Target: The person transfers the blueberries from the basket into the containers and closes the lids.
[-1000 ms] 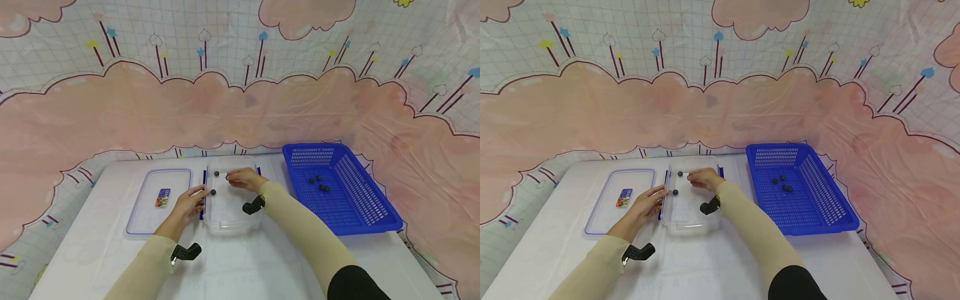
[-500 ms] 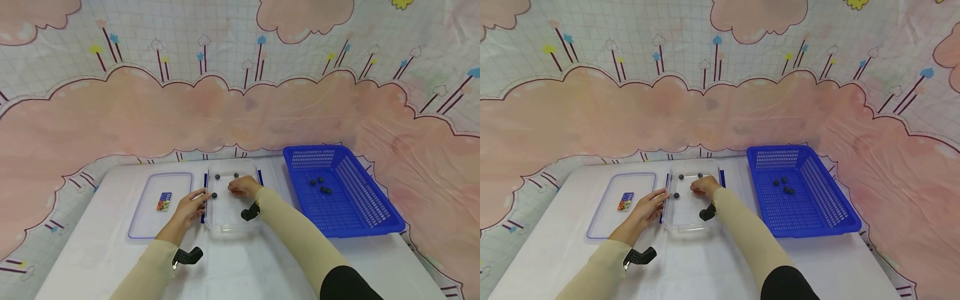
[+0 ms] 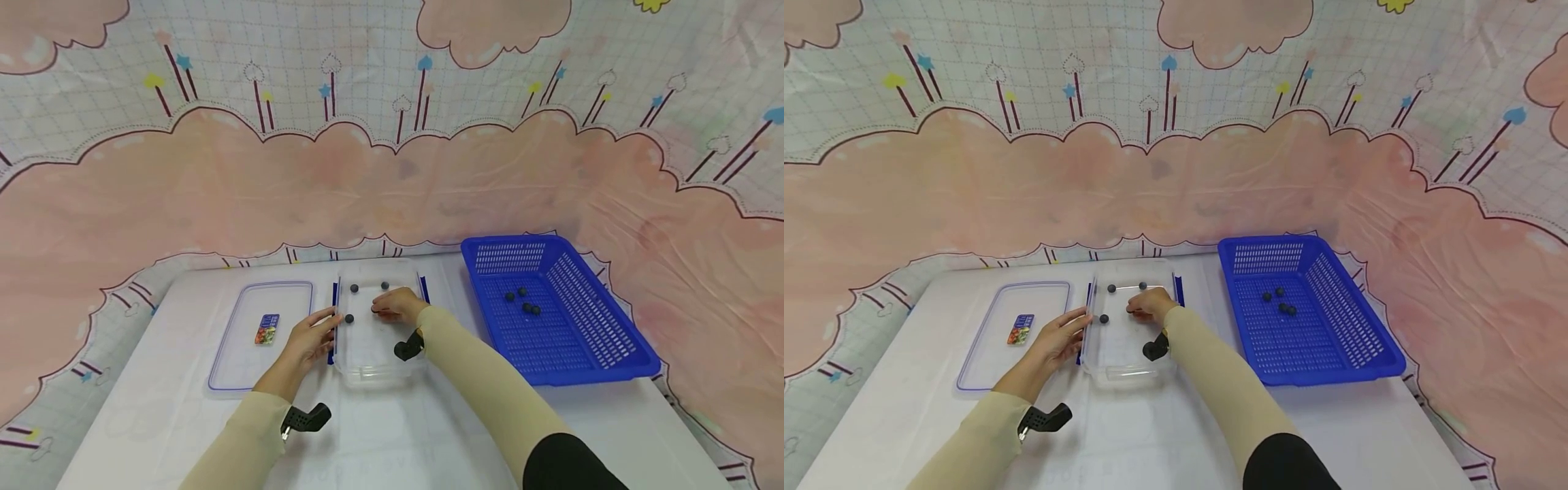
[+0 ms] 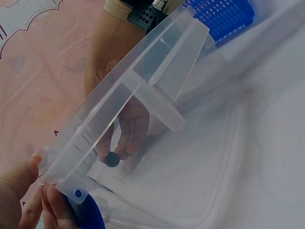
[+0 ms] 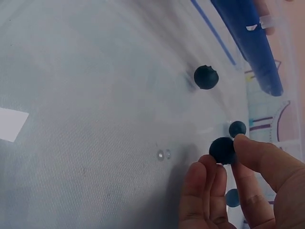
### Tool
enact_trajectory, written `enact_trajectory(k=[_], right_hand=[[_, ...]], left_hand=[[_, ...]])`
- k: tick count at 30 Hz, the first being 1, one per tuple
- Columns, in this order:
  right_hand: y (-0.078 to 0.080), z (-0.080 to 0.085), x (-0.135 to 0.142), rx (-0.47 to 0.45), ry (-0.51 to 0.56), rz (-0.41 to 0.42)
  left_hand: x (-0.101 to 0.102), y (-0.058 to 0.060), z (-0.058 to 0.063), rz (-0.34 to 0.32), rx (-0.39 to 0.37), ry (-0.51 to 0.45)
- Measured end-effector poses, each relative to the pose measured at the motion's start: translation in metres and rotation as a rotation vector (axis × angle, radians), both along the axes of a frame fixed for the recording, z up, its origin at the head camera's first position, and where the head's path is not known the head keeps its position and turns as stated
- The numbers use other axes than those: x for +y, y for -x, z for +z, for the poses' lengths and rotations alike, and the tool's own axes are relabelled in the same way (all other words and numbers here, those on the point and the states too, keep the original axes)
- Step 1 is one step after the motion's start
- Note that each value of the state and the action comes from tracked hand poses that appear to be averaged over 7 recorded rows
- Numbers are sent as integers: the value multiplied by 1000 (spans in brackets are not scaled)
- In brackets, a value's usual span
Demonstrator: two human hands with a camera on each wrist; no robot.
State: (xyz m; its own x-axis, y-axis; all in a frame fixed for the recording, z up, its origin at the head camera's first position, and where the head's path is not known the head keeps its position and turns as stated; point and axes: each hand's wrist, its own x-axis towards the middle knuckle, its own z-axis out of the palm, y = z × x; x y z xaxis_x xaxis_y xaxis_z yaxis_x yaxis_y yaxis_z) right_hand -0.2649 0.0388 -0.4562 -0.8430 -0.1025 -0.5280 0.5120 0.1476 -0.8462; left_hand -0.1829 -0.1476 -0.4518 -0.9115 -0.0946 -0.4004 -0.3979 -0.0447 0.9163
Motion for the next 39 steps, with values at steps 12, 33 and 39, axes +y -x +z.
enact_trajectory(k=[12,33,39], right_hand=[[3,32,6,78,71,46],[15,71,208,186,-65,-172],[-6,52,254,110,-116,-255]], left_hand=[[-1,0,1,8,-3,-31],[-1,-1,0,14,-16,-35],[-1,0,0,13,-15,-32]])
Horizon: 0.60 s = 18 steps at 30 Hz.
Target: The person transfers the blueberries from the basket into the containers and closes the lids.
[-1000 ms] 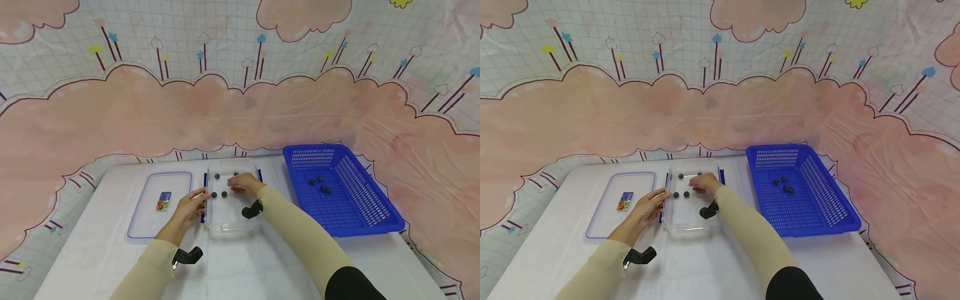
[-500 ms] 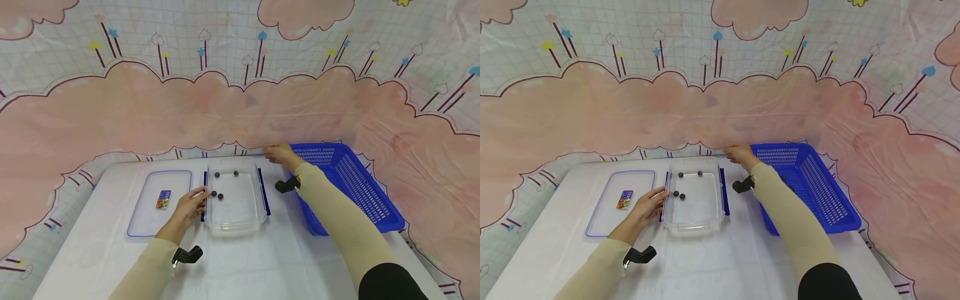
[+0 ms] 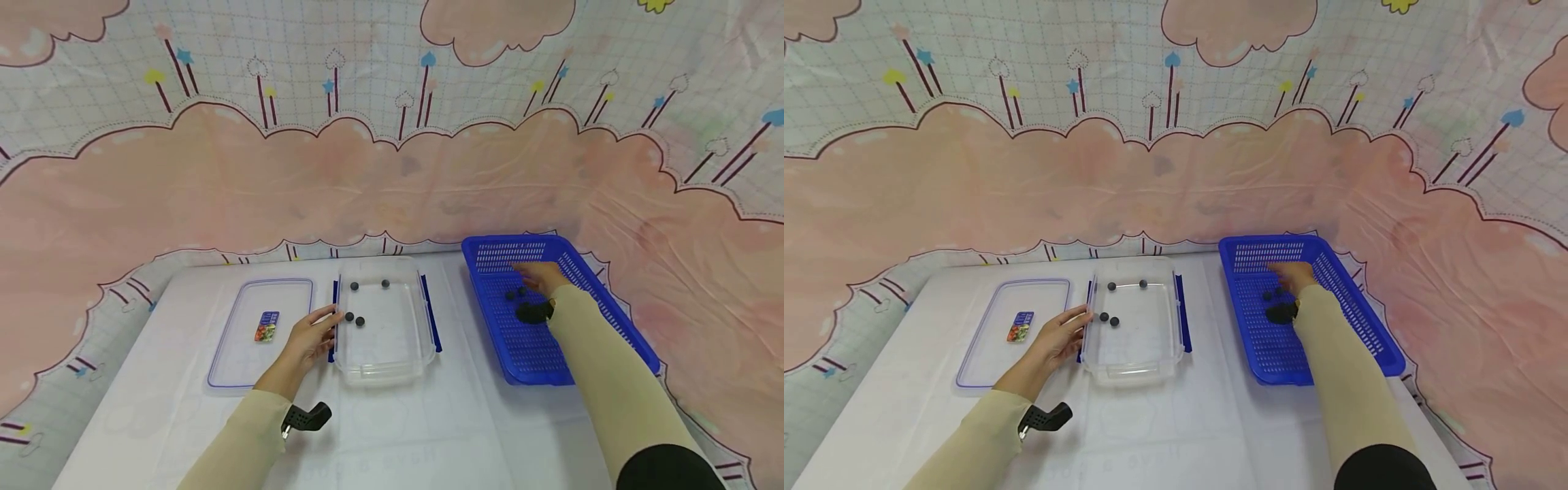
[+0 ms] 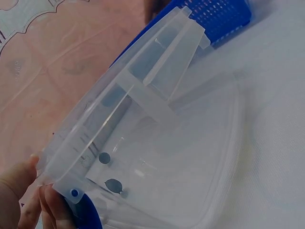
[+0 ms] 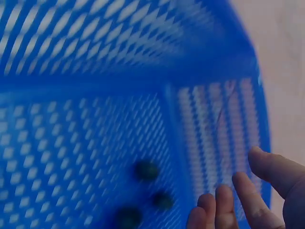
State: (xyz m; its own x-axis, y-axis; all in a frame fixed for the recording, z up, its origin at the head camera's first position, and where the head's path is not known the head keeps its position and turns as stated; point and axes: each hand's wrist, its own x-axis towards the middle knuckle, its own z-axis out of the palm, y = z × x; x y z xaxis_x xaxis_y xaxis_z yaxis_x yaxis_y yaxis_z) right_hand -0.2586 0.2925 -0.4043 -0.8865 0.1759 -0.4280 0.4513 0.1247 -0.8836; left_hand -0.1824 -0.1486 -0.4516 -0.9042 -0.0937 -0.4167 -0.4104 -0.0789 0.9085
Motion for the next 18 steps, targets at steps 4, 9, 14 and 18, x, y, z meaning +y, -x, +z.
enact_trajectory(k=[4,9,14,18], right_hand=[[-12,-12,20,-22,-13,-5],[-19,-24,36,-76,-64,11],[-24,-33,44,-154,-73,-63],[-25,-43,46,-202,-44,-122]], left_hand=[[0,1,0,-3,4,-7],[2,5,-1,4,6,-15],[2,6,0,-1,5,-3],[1,7,-1,-9,-1,9]])
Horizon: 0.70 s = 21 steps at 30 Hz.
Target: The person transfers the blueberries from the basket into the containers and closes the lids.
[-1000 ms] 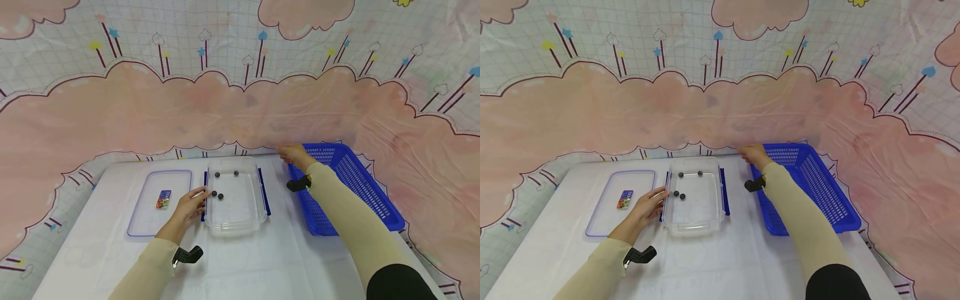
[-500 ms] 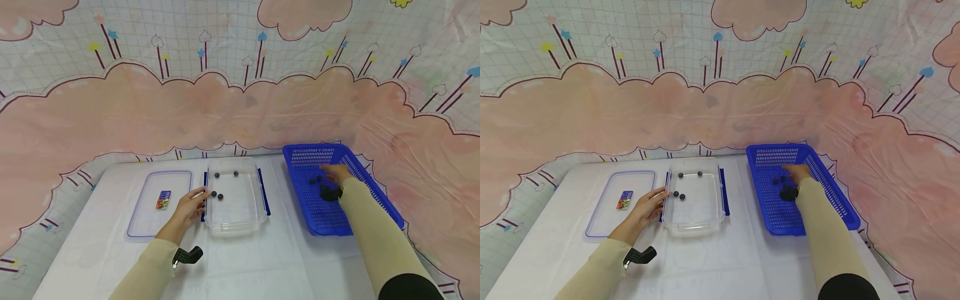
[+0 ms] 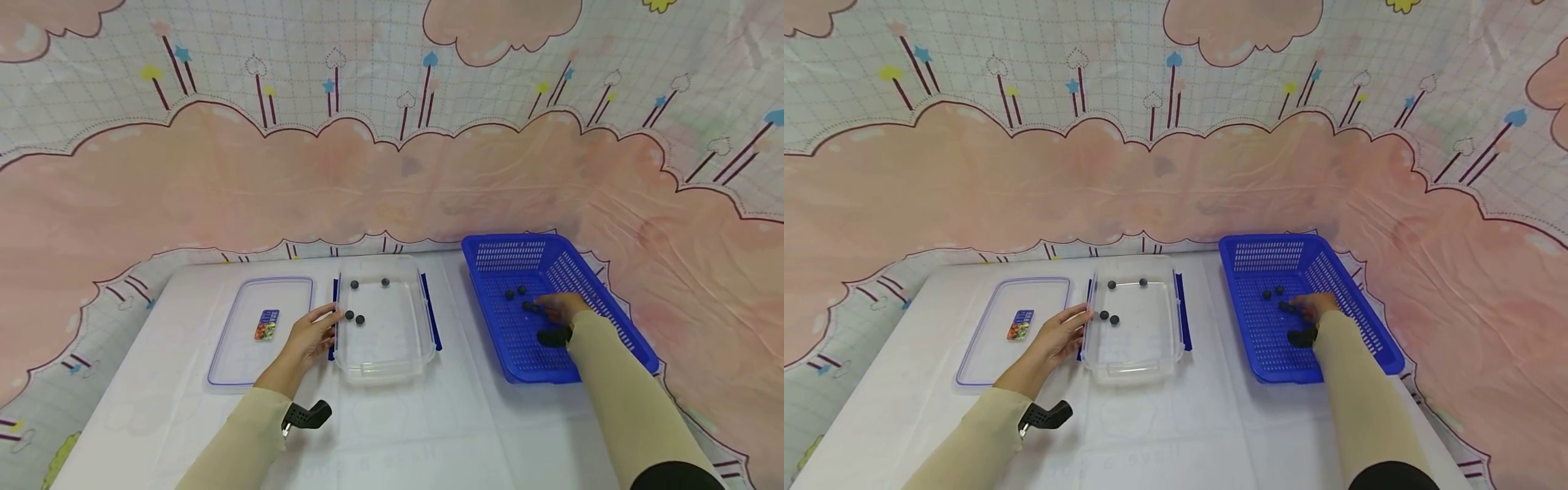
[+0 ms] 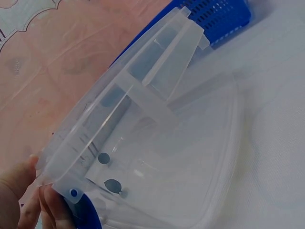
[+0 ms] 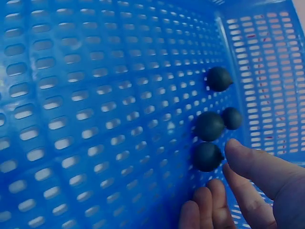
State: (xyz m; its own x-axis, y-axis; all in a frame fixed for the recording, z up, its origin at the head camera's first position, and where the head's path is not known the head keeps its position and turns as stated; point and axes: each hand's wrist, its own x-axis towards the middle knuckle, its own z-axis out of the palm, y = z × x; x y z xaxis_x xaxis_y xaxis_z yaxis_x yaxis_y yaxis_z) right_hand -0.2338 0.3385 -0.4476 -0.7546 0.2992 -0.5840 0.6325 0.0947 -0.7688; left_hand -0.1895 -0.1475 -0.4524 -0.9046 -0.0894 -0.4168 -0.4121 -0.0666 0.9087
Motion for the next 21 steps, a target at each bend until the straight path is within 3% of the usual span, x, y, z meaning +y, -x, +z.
enact_trajectory(k=[5,14,21], right_hand=[[2,-9,0,11,-19,1],[1,-10,2,-4,-52,60],[2,-11,-2,0,-80,36]], left_hand=[[-1,2,0,-1,1,-5],[-1,2,1,10,-11,3],[-2,3,1,8,-11,2]])
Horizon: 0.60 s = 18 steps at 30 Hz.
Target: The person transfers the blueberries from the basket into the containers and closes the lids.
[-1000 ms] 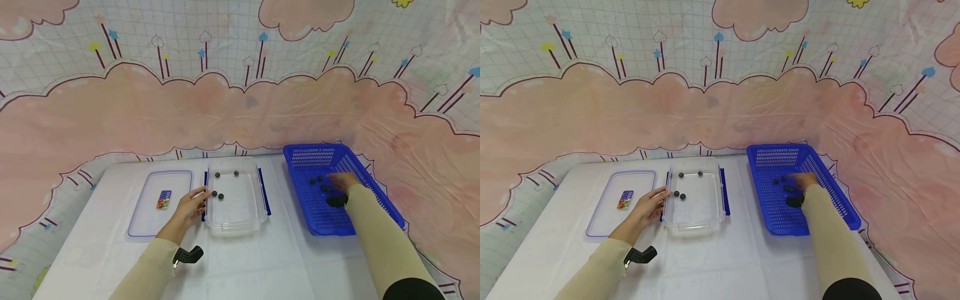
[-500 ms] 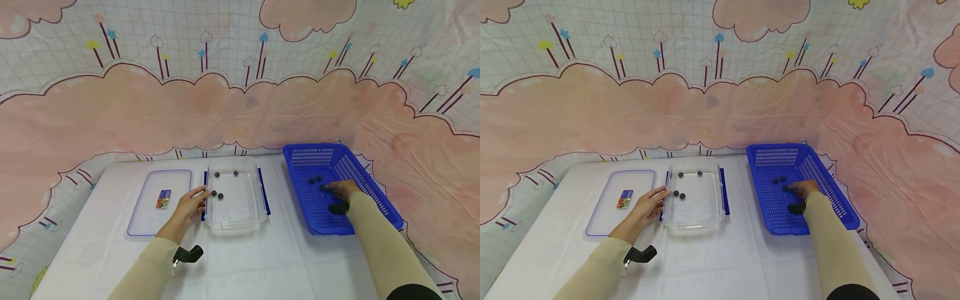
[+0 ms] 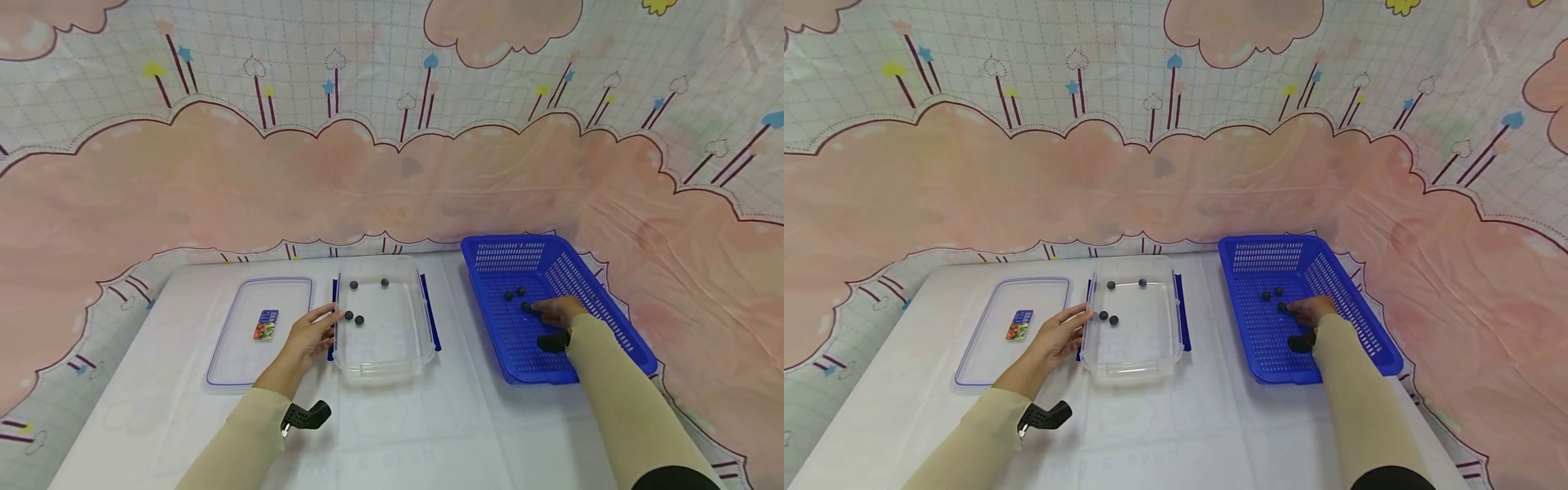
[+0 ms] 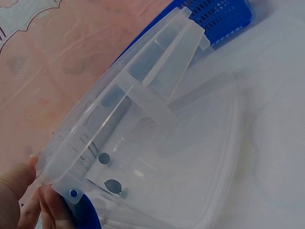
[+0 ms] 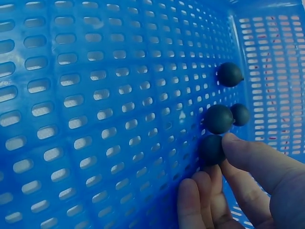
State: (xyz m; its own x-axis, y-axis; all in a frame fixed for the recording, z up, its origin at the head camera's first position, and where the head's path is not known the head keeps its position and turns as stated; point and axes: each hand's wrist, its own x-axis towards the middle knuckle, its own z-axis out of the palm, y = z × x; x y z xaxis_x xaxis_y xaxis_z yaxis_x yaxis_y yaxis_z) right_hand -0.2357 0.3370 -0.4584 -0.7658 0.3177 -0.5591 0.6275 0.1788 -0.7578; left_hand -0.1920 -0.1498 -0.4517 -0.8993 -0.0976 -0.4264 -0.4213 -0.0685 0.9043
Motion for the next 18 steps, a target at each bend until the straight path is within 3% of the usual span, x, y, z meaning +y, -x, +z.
enact_trajectory(k=[4,18], right_hand=[[-3,2,-2,8,-6,21],[-3,20,3,-1,238,38]], left_hand=[[0,0,0,6,-8,7],[0,-1,0,-4,-4,12]])
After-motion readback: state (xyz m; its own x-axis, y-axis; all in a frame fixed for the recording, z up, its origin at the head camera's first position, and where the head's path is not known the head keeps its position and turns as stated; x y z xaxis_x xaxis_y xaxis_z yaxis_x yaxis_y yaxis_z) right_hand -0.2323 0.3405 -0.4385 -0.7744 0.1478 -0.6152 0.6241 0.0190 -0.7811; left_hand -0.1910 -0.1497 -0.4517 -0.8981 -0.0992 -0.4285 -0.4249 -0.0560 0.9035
